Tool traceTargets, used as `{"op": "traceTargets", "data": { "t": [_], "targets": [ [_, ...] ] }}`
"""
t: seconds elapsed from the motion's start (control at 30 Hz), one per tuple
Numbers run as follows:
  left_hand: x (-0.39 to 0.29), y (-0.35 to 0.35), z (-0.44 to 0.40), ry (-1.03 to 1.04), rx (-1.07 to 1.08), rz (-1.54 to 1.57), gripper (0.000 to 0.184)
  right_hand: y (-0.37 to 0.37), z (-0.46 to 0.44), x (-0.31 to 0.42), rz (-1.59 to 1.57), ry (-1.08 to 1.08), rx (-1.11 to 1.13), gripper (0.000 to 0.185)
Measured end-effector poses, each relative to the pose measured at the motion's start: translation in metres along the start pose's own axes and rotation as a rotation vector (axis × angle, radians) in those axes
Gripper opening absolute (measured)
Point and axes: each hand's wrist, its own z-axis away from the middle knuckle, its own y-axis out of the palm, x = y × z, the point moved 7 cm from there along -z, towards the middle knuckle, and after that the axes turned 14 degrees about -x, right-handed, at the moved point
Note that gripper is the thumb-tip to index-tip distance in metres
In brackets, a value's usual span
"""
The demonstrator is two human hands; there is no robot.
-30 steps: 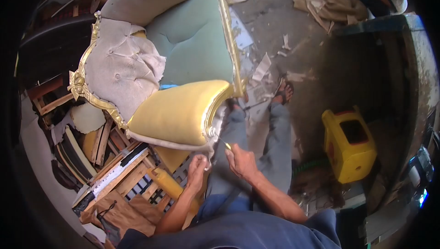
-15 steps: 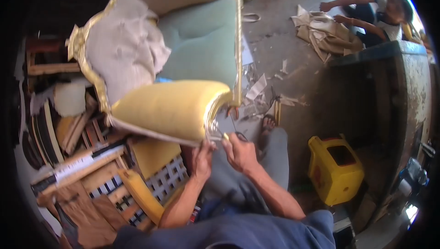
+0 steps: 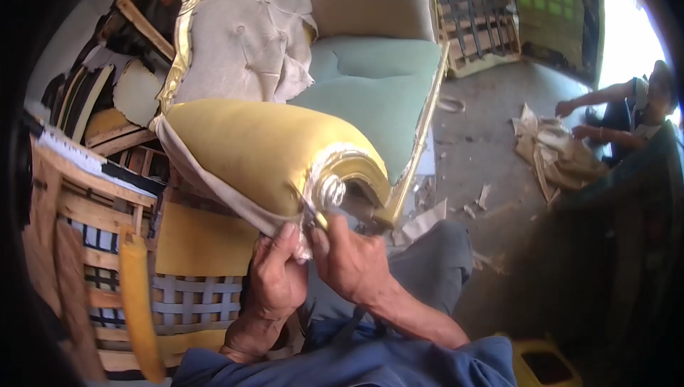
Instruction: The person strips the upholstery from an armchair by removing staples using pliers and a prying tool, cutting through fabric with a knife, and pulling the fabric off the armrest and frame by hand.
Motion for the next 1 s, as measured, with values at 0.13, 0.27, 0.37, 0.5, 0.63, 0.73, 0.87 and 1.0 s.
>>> {"op": "traceTargets", "data": {
  "t": [0.13,0.27,0.37,0.5,0.63,0.73,0.87,1.0],
  "targets": [
    [0.017,-0.007,0.001,-0.021,-0.023,0.223,0.026,0.008,0.000,0.001,-0.001,-0.049,-0.067,0.015],
    [0.029,-0.015,-0.015,0.099,0.108,0.111,0.029,0.025,0.016,-0.017,-0.007,-0.067,-0.173,0.016],
    [0.026,-0.014,-0.017,0.287,0.160,-0.023,0.038,0.022,0.017,-0.021,-0.041,-0.093,-0.161,0.017],
    [0.027,-0.010,-0.025,0.266,0.231,0.175,0.022,0.022,0.003,-0.013,0.072,-0.184,-0.169,0.017],
    [0.034,-0.015,-0.029,0.268,0.357,0.172,0.015,0.022,0.006,-0.026,0.184,-0.211,-0.189,0.018],
    [0.067,-0.042,-0.035,0.296,0.469,0.124,0.020,0.027,0.016,-0.049,0.155,-0.331,-0.245,0.021],
    [0.087,-0.048,-0.029,0.398,0.401,-0.035,0.031,0.023,0.031,-0.078,0.215,-0.445,-0.298,0.029],
    [0.093,-0.050,-0.024,0.234,0.318,0.013,0.029,0.018,0.025,-0.061,0.166,-0.564,-0.349,0.031]
  ]
}}
